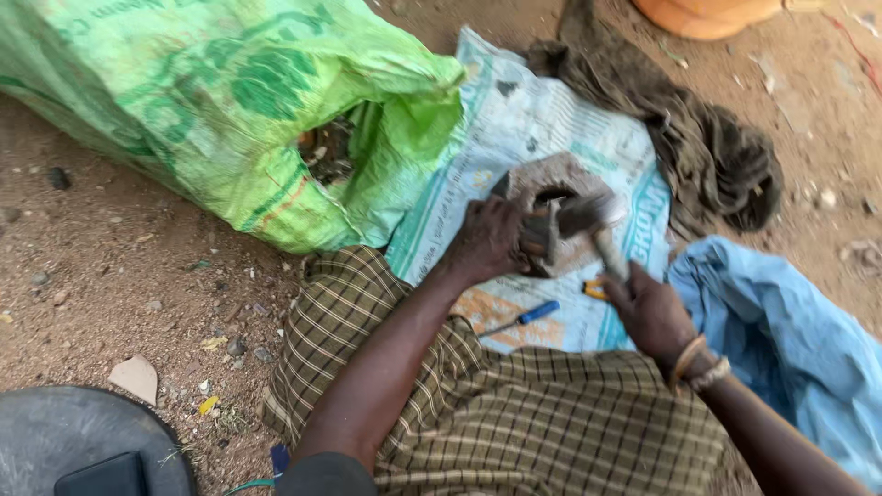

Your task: The person sits on the ground and uses a hammer and pliers to dismantle a small electrical component, extracting copper wire and separating parts. The person places the extracted wire into a bucket and continues to process additional components.

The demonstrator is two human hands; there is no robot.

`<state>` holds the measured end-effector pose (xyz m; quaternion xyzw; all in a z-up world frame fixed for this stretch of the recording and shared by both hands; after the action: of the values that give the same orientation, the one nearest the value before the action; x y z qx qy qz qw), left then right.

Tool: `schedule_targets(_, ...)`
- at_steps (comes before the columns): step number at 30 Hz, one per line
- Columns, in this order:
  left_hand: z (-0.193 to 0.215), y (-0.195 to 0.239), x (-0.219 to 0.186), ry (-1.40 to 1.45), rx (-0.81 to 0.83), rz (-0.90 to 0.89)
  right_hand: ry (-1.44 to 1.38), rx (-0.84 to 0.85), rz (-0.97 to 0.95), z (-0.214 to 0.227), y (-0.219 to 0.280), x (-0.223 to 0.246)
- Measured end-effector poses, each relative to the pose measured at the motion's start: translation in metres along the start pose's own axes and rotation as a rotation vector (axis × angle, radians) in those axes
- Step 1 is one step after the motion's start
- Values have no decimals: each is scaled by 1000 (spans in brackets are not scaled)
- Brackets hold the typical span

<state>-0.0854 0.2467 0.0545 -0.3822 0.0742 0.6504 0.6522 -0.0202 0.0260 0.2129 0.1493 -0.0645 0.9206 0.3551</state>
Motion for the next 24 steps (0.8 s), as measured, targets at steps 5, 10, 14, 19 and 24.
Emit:
schedule_targets(5, 10, -10, 7, 122, -16, -28, -375, -134, -464, 53, 0, -6)
schedule_targets(10, 1, -15, 0, 55, 52, 30, -560, -457, 18, 77, 12, -3)
schedule_targets(14, 4, -9, 0, -14, 49, 19, -54, 95, -131, 14, -2, 12)
schedule_targets(19, 9, -21, 5, 67, -36, -59, -55, 135, -197, 29, -11, 27)
schedule_targets(24, 6, -13, 8, 42, -18, -29, -327, -250, -157, 58, 9, 16)
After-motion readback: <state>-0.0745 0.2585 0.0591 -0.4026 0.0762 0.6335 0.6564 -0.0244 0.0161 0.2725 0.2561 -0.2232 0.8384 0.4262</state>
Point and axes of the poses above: each hand's wrist, its own y-axis away from the middle knuckle, its own z-axis out of the back of the hand, x = y × z, the point moved 2 cm from there along -y, towards the middle knuckle, and after that the axes turned 2 degrees about y, right-handed, at the moved point
